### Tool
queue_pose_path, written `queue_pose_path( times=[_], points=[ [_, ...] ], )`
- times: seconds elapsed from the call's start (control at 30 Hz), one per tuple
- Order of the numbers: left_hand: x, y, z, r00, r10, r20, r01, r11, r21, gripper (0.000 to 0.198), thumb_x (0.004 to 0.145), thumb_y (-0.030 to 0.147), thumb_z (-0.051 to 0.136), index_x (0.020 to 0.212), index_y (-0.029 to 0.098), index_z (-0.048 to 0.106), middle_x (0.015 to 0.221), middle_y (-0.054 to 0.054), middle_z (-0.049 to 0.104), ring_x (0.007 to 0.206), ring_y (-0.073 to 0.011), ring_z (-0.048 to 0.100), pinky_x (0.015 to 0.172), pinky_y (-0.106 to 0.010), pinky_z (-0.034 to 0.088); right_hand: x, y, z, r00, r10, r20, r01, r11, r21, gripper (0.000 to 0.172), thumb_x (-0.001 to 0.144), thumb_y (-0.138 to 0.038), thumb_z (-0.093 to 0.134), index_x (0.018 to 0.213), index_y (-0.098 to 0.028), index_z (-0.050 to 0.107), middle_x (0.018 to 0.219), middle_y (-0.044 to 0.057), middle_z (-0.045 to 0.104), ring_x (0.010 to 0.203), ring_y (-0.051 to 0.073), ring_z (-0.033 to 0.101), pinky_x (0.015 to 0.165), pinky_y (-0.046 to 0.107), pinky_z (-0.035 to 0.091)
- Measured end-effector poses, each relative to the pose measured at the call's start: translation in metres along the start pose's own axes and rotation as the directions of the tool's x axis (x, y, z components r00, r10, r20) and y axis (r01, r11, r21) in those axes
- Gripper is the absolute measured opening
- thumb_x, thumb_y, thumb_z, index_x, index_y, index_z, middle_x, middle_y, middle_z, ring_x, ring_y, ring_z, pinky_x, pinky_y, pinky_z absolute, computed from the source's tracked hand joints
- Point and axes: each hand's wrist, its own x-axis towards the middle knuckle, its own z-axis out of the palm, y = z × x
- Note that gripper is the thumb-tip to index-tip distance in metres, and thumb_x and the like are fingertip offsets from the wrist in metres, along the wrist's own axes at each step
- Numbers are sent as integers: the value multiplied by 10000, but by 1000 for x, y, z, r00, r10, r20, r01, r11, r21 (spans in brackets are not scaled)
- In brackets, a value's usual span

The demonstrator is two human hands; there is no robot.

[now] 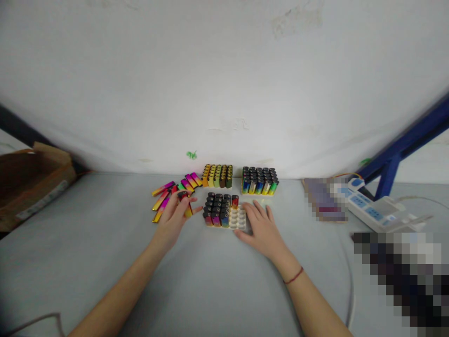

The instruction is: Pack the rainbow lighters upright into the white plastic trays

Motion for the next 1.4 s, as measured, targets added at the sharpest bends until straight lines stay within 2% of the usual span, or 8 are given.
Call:
queue_pose_path(
  times=[0.1, 0.23, 0.37, 0.47, 0.67, 1.0, 1.2, 1.4],
  points=[
    [1, 21, 3, 988, 141, 62, -150, 976, 158, 191, 743, 237, 731, 925, 207, 681, 967, -41, 634, 952, -179, 599, 851, -271, 502, 0, -1, 0, 1000, -2, -8, 2, 1000, -1, 650, 876, -499, 561, 1428, -188, 413, 1467, 145, 501, 1433, 368, 318, 1137, 644, 218],
    [2, 50, 22, 940, 187, 286, -275, 910, 309, 209, 701, 207, 771, 909, 213, 747, 956, -61, 697, 978, -236, 613, 954, -334, 442, 0, -1, 0, 1000, -12, -26, 12, 1000, -7, 656, 867, -481, 576, 1438, -202, 408, 1460, 142, 510, 1425, 370, 332, 1124, 658, 233],
    [8, 53, 47, 816, 174, 551, -463, 768, 443, 129, 769, 235, 710, 890, 249, 751, 952, -54, 734, 978, -265, 623, 968, -386, 400, 1, -2, 1, 999, -6, -32, 7, 1000, 6, 671, 855, -469, 592, 1447, -218, 400, 1467, 135, 503, 1425, 375, 330, 1125, 657, 226],
    [13, 38, 60, 748, 145, 648, -589, 594, 548, 124, 814, 240, 659, 908, 263, 735, 951, -50, 746, 964, -274, 615, 950, -415, 358, 2, -2, 1, 1000, 8, -16, -7, 1000, 26, 689, 845, -480, 596, 1446, -207, 399, 1492, 132, 476, 1426, 384, 321, 1133, 658, 205],
    [13, 20, 67, 732, 99, 674, -668, 301, 681, 128, 847, 282, 628, 917, 260, 733, 1006, -67, 715, 1025, -283, 541, 929, -429, 311, 3, -3, -1, 1000, 15, 4, -15, 999, 32, 699, 841, -467, 600, 1438, -163, 402, 1505, 126, 459, 1434, 379, 303, 1147, 649, 190],
    [7, 26, 76, 773, 28, 634, -635, 55, 771, 196, 899, 302, 570, 994, 265, 737, 1092, -62, 671, 1095, -290, 497, 884, -478, 339, 3, -5, -2, 1000, 22, 9, -22, 999, 35, 699, 842, -473, 601, 1440, -168, 409, 1505, 130, 461, 1435, 378, 302, 1146, 650, 190],
    [6, 25, 77, 782, 27, 623, -623, 5, 782, 211, 900, 351, 567, 971, 264, 746, 1087, -59, 651, 1093, -278, 508, 849, -452, 388, 2, -4, -1, 999, 29, 18, -29, 999, 29, 707, 845, -482, 594, 1444, -157, 406, 1510, 127, 455, 1442, 368, 292, 1154, 640, 184],
    [11, 31, 78, 732, 128, 669, -679, 65, 731, 238, 907, 265, 527, 1074, 241, 694, 1087, -59, 664, 1046, -260, 552, 887, -432, 417, 2, -3, 0, 1000, 20, 6, -20, 1000, 24, 707, 846, -480, 593, 1446, -157, 404, 1506, 129, 458, 1438, 372, 298, 1150, 645, 184]
  ],
)
